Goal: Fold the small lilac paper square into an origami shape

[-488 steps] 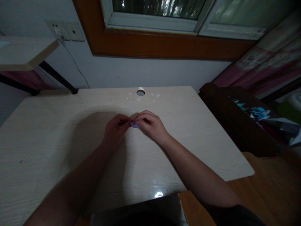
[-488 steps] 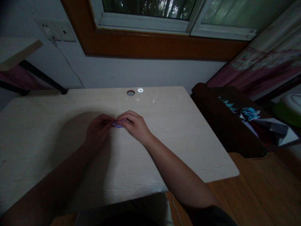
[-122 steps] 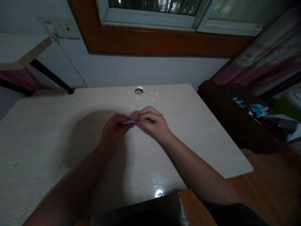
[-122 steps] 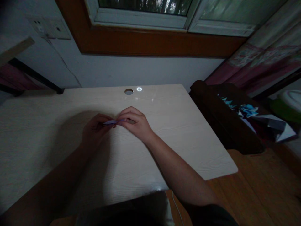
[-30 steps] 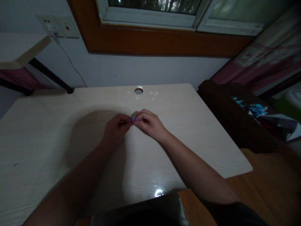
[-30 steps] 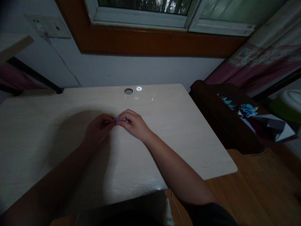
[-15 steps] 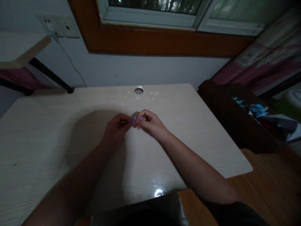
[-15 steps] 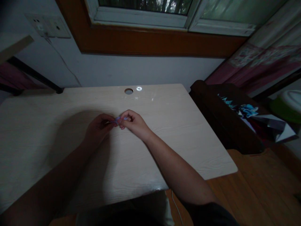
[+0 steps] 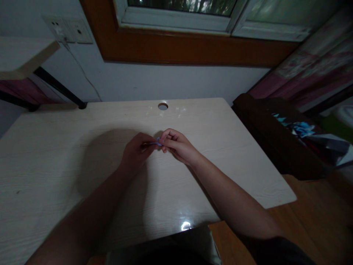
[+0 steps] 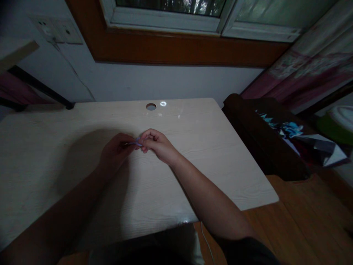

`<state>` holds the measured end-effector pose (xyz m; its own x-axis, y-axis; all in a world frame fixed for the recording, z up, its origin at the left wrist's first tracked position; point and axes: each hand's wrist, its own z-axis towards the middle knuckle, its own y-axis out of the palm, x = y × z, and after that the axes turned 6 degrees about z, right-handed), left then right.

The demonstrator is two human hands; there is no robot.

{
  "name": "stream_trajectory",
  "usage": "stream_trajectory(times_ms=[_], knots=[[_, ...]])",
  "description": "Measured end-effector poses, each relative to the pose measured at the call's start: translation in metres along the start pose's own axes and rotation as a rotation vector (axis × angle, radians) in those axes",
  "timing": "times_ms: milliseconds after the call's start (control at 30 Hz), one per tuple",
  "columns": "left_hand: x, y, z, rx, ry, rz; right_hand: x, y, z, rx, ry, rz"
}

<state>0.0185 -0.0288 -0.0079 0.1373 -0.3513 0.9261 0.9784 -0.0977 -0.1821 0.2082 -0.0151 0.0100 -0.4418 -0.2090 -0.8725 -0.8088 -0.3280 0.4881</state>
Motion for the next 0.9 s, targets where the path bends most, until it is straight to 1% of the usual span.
stream_trajectory(times_ms=[67, 133, 333, 500, 633, 733, 833, 900], knots=[[0.002, 0.001, 0.000, -0.004, -0.031, -0.056, 0.000, -0.001, 0.000, -0.007, -0.002, -0.006], [0.004, 0.002, 0.000, 0.001, -0.033, -0.085, 0.000, -0.002, 0.000, -0.018, -0.008, -0.009], [0.003, 0.001, 0.002, 0.021, 0.043, -0.056, 0.001, -0.002, 0.000, -0.015, -0.047, 0.000], [0.005, 0.000, 0.002, 0.030, 0.068, -0.048, 0.001, -0.001, -0.001, -0.034, -0.066, 0.014], [0.012, -0.001, 0.004, 0.034, 0.069, -0.018, 0.000, -0.003, -0.002, -0.014, -0.092, -0.078], [0.012, 0.000, 0.004, 0.044, 0.075, -0.011, -0.001, -0.004, -0.002, -0.002, -0.127, -0.138], [0.009, 0.001, 0.003, 0.042, 0.071, -0.064, -0.002, -0.003, -0.001, -0.014, -0.148, -0.142], [0.007, 0.001, 0.002, 0.021, 0.069, -0.128, -0.001, -0.004, 0.000, -0.028, -0.157, -0.133]])
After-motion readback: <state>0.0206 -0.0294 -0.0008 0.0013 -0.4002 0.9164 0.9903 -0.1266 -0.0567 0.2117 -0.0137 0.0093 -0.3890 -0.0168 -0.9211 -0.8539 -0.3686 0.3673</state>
